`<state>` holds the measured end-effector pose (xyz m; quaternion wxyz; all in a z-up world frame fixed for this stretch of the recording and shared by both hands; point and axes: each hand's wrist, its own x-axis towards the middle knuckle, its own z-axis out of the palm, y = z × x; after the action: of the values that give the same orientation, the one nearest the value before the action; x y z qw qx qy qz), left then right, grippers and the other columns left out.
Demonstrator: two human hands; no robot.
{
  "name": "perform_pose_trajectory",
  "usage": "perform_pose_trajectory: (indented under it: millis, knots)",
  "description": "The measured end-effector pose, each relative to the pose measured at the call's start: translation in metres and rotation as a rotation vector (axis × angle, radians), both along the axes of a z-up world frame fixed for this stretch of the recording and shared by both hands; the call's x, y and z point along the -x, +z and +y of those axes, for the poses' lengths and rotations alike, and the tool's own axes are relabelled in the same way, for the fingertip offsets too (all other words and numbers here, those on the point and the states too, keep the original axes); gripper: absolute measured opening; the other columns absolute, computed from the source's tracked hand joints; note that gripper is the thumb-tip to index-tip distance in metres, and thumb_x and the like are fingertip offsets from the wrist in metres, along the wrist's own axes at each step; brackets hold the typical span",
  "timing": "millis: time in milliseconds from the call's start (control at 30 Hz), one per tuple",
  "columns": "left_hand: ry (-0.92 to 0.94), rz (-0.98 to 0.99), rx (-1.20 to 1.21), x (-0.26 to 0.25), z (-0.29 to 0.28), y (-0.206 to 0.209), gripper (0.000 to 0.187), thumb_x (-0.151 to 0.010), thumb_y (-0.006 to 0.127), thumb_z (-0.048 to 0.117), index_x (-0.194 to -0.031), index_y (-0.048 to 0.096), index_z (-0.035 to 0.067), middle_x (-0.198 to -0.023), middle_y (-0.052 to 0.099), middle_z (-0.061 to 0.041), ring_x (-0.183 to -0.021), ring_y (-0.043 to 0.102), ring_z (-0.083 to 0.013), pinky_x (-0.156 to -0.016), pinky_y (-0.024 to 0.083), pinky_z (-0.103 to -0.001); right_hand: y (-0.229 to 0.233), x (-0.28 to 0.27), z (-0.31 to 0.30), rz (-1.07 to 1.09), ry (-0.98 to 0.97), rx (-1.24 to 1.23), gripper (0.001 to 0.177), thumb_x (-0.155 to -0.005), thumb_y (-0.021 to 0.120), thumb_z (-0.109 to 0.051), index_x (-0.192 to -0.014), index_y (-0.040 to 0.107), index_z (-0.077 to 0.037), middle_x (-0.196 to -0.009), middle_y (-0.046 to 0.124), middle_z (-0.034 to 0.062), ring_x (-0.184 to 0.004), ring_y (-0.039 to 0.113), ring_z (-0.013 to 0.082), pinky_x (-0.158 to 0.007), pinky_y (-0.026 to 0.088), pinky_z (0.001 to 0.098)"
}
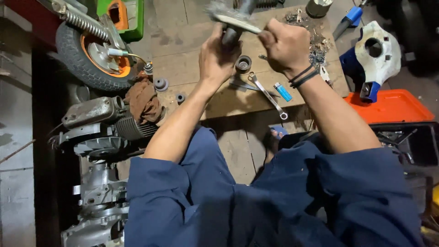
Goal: Cleaning a motorcycle shock absorber tube with a wire brush and disassembling it using hand tools.
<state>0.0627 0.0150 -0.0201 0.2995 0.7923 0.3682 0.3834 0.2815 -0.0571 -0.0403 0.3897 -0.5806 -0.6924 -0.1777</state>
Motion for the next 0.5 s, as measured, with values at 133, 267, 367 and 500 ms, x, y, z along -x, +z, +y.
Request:
perform_pose_trajectory:
  millis: [133, 267, 367, 500]
  knots:
    - [0.08, 0.001, 0.124, 0.011, -0.001, 0.021, 0.05, -0.088, 0.075, 0.023, -0.131, 0.05, 0.018, -0.103, 0.078, -0.01, -0.072, 0.076, -0.022, -0.064, 0.068, -0.039, -0.022, -0.044, -0.017, -0.195, -0.103, 0.134, 0.055, -0.121, 0.036, -0.05, -0.083, 0.059, -0.018, -0.058, 0.049, -0.0065, -0.044, 0.045, 0.01, -0.037, 0.033, 0.0259]
    - [0.204, 0.038, 0.218, 0.016, 0.005, 0.027, 0.064, -0.083, 0.067, 0.043, -0.136, 0.055, 0.01, -0.099, 0.076, -0.009, -0.082, 0.074, -0.0252, -0.078, 0.061, -0.042, -0.072, -0.107, -0.029, -0.182, -0.288, 0.222, 0.054, -0.127, 0.038, -0.052, -0.087, 0.054, -0.018, -0.062, 0.049, -0.0044, -0.051, 0.046, 0.0138, -0.046, 0.035, 0.0312]
    - [0.197, 0.053, 0.261, 0.012, -0.008, 0.043, 0.037, -0.077, 0.062, 0.039, -0.108, 0.061, 0.019, -0.073, 0.066, -0.005, -0.065, 0.064, -0.0286, -0.063, 0.049, -0.043, -0.048, -0.077, -0.015, -0.107, -0.106, -0.003, 0.061, -0.12, 0.029, -0.054, -0.087, 0.057, -0.01, -0.064, 0.052, 0.0023, -0.05, 0.047, 0.0178, -0.044, 0.038, 0.0351]
    - [0.021, -0.003, 0.225, 0.005, -0.01, 0.025, 0.123, -0.057, 0.035, 0.102, -0.141, 0.053, 0.014, -0.091, 0.082, -0.007, -0.054, 0.073, -0.0152, -0.062, 0.059, -0.047, -0.008, -0.014, -0.005, -0.047, 0.037, -0.091, 0.067, -0.116, 0.026, -0.055, -0.081, 0.061, -0.01, -0.06, 0.05, -0.0013, -0.046, 0.045, 0.0128, -0.038, 0.034, 0.0293]
